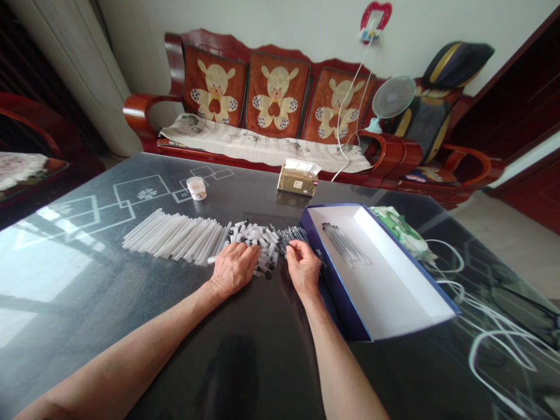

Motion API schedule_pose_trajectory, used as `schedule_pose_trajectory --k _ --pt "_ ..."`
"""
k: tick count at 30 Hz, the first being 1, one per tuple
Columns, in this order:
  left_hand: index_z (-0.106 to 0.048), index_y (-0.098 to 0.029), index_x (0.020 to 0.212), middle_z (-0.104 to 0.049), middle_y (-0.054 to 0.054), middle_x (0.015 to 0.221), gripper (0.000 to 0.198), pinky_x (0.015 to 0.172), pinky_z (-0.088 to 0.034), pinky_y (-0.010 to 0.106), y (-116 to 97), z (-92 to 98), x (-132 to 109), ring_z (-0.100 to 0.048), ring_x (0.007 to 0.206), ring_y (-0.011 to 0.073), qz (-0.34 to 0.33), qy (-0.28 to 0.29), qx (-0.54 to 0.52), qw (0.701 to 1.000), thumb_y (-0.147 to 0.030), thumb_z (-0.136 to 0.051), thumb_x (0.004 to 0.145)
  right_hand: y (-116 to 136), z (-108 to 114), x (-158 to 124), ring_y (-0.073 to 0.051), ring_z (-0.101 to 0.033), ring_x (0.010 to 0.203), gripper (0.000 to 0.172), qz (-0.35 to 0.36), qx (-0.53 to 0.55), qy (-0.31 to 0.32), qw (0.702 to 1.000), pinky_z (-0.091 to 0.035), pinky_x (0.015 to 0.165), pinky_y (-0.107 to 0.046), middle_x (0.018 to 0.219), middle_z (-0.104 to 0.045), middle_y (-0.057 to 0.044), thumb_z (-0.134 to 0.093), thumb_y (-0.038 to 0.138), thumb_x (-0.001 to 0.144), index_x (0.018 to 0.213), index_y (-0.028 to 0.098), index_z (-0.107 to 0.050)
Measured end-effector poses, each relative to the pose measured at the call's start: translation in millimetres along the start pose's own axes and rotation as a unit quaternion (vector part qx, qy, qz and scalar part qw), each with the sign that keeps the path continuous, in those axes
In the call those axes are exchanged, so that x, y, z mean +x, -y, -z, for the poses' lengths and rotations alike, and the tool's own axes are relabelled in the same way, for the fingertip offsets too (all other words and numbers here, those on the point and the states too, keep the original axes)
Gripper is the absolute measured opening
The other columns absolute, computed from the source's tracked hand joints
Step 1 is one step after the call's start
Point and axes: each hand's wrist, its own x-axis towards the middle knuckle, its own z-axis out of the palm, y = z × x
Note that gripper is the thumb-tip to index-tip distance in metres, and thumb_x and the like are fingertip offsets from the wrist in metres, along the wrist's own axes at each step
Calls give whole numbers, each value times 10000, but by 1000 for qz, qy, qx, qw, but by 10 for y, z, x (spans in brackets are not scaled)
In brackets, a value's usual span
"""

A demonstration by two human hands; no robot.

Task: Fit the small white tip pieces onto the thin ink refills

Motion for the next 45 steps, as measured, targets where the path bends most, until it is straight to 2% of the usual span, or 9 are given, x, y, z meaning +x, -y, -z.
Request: schedule_pose_trajectory --k 5,15,20,26,33,37,39,41,45 --pt "-648 -222 993 -583 41 734 256 701 -364 316 30 -25 -2 -515 746 193 -1 -5 1 1000 -332 -419 959 45 37 -66 -148 -602 638 100 147 -156 67 974 -490 671 -272 781 -662 -31 -555 218 798 808 200 -653" --pt "-638 -211 1009 -593 48 762 256 711 -383 326 38 -53 -6 -519 763 196 -10 3 -10 1000 -323 -412 961 140 14 -150 -151 -600 657 139 180 -149 148 961 -488 647 -263 818 -646 -42 -538 187 803 890 204 -644" --pt "-640 -212 1000 -591 51 763 251 719 -389 324 21 -23 1 -517 778 198 -17 17 -20 999 -317 -415 960 191 13 -143 -165 -613 686 167 164 -91 98 977 -501 655 -282 855 -672 -54 -517 254 853 908 216 -670" --pt "-639 -200 1007 -586 46 765 261 721 -404 321 16 -31 6 -509 766 197 -43 20 -32 998 -307 -405 964 249 -36 -162 -188 -638 770 184 122 -18 124 985 -503 702 -295 868 -690 -62 -534 326 871 857 222 -685" --pt "-580 -231 1232 -601 65 848 336 727 -420 323 2 -1 -5 -518 783 193 -76 34 -53 995 -269 -397 953 273 -68 -211 -168 -590 629 154 47 -7 131 990 -480 608 -287 741 -662 -32 -549 353 840 833 222 -631" --pt "-673 -266 1051 -572 46 736 284 699 -401 324 13 40 15 -511 746 193 -30 15 -29 999 -389 -440 945 204 -11 -158 -173 -610 635 207 -4 26 41 999 -496 613 -295 743 -665 -39 -480 370 877 825 212 -604" --pt "-691 -258 918 -559 39 698 287 686 -389 320 26 31 22 -507 727 187 -12 11 -14 1000 -390 -438 946 172 16 -120 -198 -642 745 211 32 13 -34 999 -518 670 -323 863 -681 -77 -464 357 889 883 201 -605" --pt "-686 -249 838 -555 38 685 302 682 -379 320 36 7 23 -509 727 186 -9 7 -1 1000 -383 -438 946 173 24 -104 -242 -636 953 218 128 -30 -69 989 -519 805 -382 1045 -663 -127 -491 318 877 1009 186 -603" --pt "-685 -249 850 -558 38 687 285 682 -364 322 52 -34 8 -511 729 189 -19 -12 4 1000 -376 -447 940 256 -33 -170 -263 -577 1126 295 293 -139 15 946 -385 1039 -482 1134 -651 -122 -518 216 864 1149 194 -590"
